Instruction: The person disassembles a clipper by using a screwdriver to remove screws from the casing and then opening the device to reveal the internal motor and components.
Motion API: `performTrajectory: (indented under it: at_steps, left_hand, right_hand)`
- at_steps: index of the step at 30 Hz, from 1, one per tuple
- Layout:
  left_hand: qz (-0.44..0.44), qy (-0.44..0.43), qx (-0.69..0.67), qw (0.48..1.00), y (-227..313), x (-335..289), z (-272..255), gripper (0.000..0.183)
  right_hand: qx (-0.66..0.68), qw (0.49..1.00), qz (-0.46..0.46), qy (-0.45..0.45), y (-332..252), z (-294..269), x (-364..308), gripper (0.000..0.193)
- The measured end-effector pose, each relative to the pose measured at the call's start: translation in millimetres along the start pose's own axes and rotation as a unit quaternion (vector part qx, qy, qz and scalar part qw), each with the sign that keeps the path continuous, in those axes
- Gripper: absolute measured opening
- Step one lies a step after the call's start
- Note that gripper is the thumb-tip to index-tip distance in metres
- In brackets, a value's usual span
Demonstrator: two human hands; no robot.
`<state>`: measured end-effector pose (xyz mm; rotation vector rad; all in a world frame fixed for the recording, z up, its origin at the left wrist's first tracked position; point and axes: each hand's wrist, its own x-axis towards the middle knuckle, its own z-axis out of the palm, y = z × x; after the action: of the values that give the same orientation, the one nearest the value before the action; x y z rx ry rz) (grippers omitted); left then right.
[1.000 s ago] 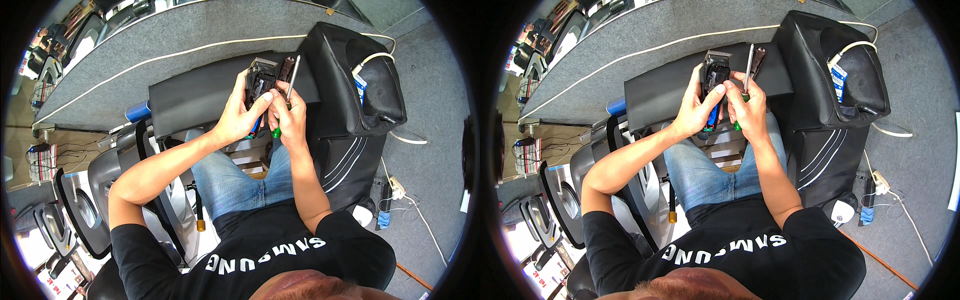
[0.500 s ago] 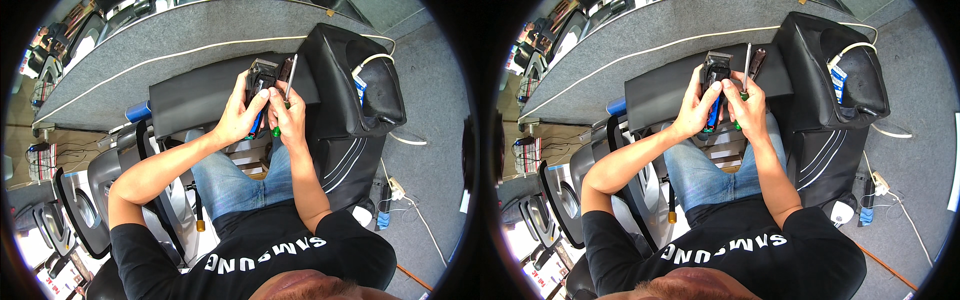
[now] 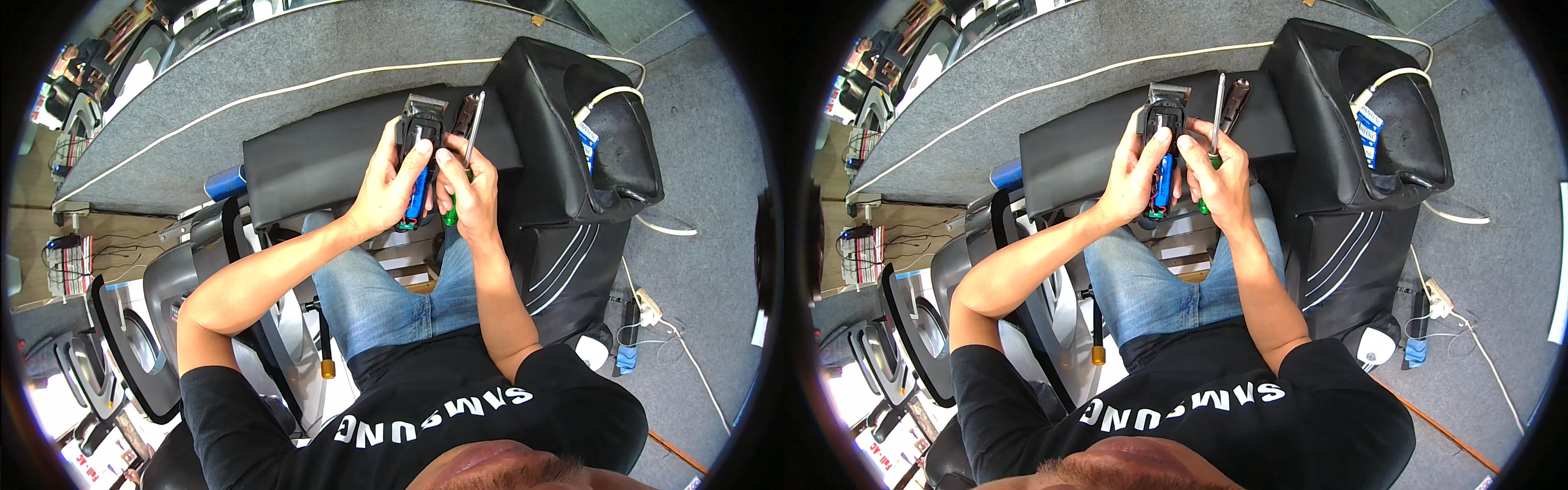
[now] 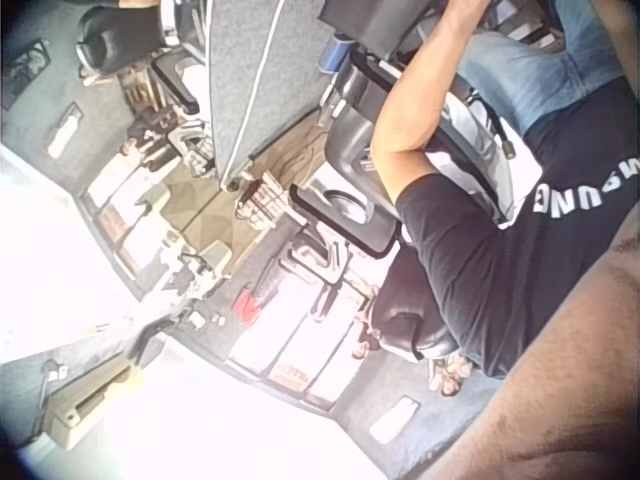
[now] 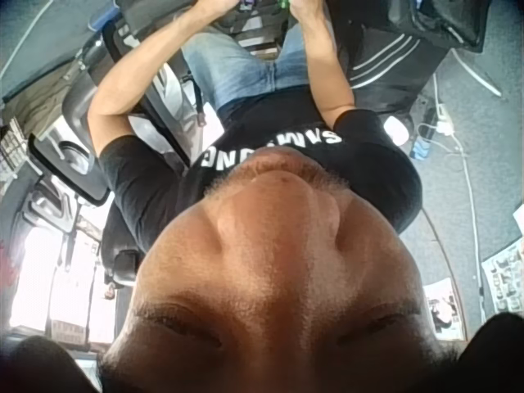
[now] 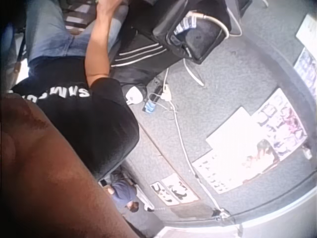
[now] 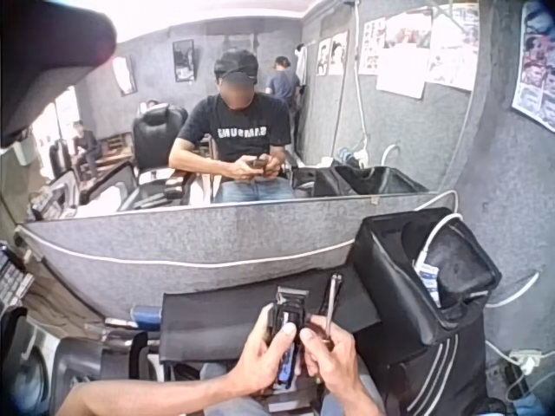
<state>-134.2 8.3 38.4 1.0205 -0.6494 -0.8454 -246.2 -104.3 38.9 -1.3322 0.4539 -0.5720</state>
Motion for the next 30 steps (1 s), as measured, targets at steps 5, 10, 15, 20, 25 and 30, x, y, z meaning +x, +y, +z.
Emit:
performTrajectory:
  at_steps: [5,10,15,20,25,30]
  left_hand:
    - [0.001,-0.006,0.003,1.000,-1.5,-0.4,0.7,0.051]
    - [0.003,-0.012,0.000,1.000,-5.0,-0.3,-1.0,0.049]
    - [-0.003,-0.007,-0.008,1.000,-2.9,-0.2,-0.4,0.042]
    - [0.001,-0.002,-0.006,1.000,-4.7,1.2,0.8,0.041]
    - [0.003,0.006,-0.005,1.000,-7.3,4.0,0.4,0.038]
    - [-0.034,0.109,-0.045,0.992,1.5,20.8,-13.8,0.043]
  right_hand:
    - [0.010,1.000,0.000,0.000,1.9,-0.5,-1.0,0.043]
    - [0.005,1.000,0.000,-0.001,2.0,0.0,-1.4,0.043]
    - [-0.002,1.000,0.000,-0.002,4.4,0.0,-2.0,0.044]
    - [-0.009,1.000,-0.007,-0.003,5.0,0.9,-1.6,0.044]
    - [-0.003,1.000,-0.005,-0.007,2.8,4.6,-1.5,0.042]
    - [0.030,0.998,0.034,0.033,9.8,2.3,3.2,0.037]
